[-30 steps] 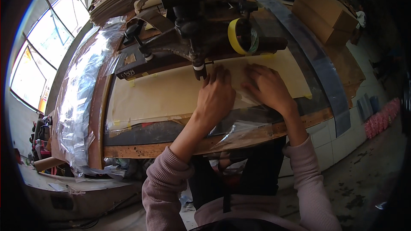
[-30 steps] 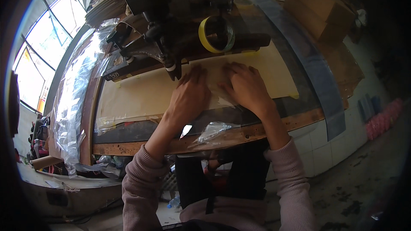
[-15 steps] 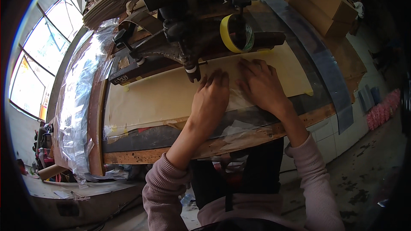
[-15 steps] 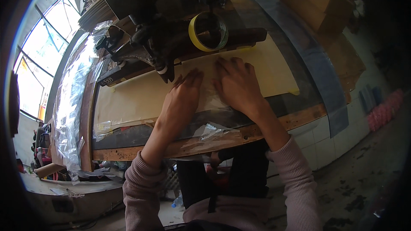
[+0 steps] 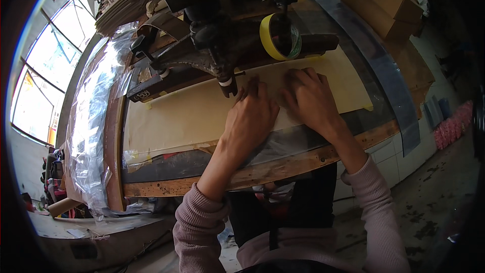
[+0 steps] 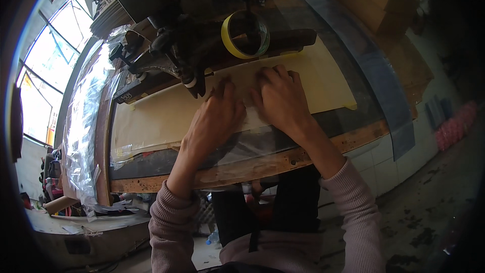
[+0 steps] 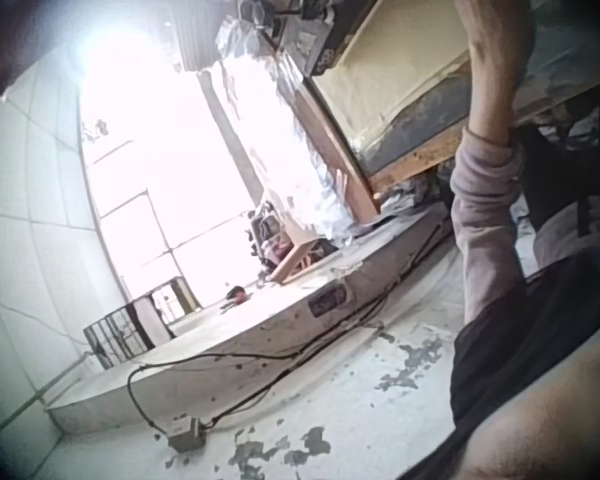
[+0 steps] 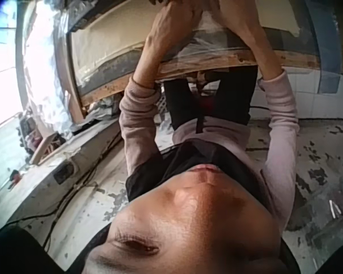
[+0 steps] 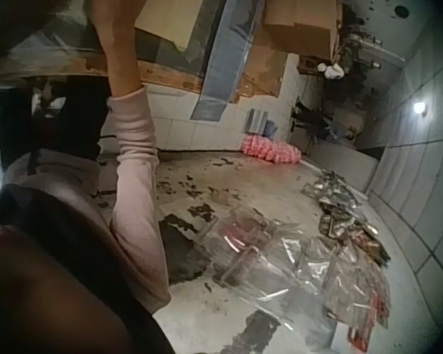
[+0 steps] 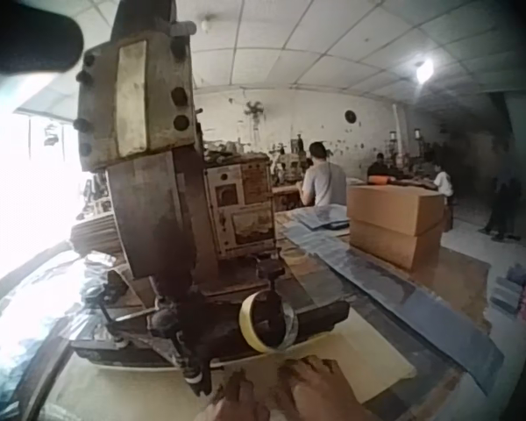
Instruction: The person applies a strip of adhesive tape to a plastic sheet by hand, smoothing the tape down against the surface and then trimming it using the edge of a workspace.
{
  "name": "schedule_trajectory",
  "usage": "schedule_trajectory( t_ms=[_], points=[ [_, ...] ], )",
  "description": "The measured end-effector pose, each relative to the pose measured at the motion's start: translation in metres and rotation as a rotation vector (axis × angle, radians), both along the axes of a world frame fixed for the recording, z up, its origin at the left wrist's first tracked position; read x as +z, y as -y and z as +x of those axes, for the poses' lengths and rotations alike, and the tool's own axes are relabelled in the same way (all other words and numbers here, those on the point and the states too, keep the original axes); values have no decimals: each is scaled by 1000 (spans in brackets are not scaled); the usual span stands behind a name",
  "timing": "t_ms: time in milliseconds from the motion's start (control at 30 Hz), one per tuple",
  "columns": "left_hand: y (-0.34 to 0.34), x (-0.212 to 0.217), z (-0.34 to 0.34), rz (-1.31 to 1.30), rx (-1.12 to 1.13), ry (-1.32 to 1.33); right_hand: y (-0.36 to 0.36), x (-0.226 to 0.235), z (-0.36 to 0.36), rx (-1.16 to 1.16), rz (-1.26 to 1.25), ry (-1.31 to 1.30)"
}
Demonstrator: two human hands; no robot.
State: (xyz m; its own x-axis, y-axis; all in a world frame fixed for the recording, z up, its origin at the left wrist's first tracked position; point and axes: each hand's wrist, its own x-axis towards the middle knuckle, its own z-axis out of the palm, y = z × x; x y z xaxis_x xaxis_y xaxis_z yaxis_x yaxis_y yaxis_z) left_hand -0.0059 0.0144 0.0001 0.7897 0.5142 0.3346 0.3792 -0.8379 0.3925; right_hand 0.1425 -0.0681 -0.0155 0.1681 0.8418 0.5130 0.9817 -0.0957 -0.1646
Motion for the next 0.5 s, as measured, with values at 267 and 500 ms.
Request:
schedule_trajectory(
  t_ms=[267, 500],
  points=[
    [5, -5, 3, 35, 13, -22, 0, -2, 0, -25, 22, 26],
    [1, -17, 5, 184, -5, 24, 1, -4, -2, -66, 0, 44]
  ],
)
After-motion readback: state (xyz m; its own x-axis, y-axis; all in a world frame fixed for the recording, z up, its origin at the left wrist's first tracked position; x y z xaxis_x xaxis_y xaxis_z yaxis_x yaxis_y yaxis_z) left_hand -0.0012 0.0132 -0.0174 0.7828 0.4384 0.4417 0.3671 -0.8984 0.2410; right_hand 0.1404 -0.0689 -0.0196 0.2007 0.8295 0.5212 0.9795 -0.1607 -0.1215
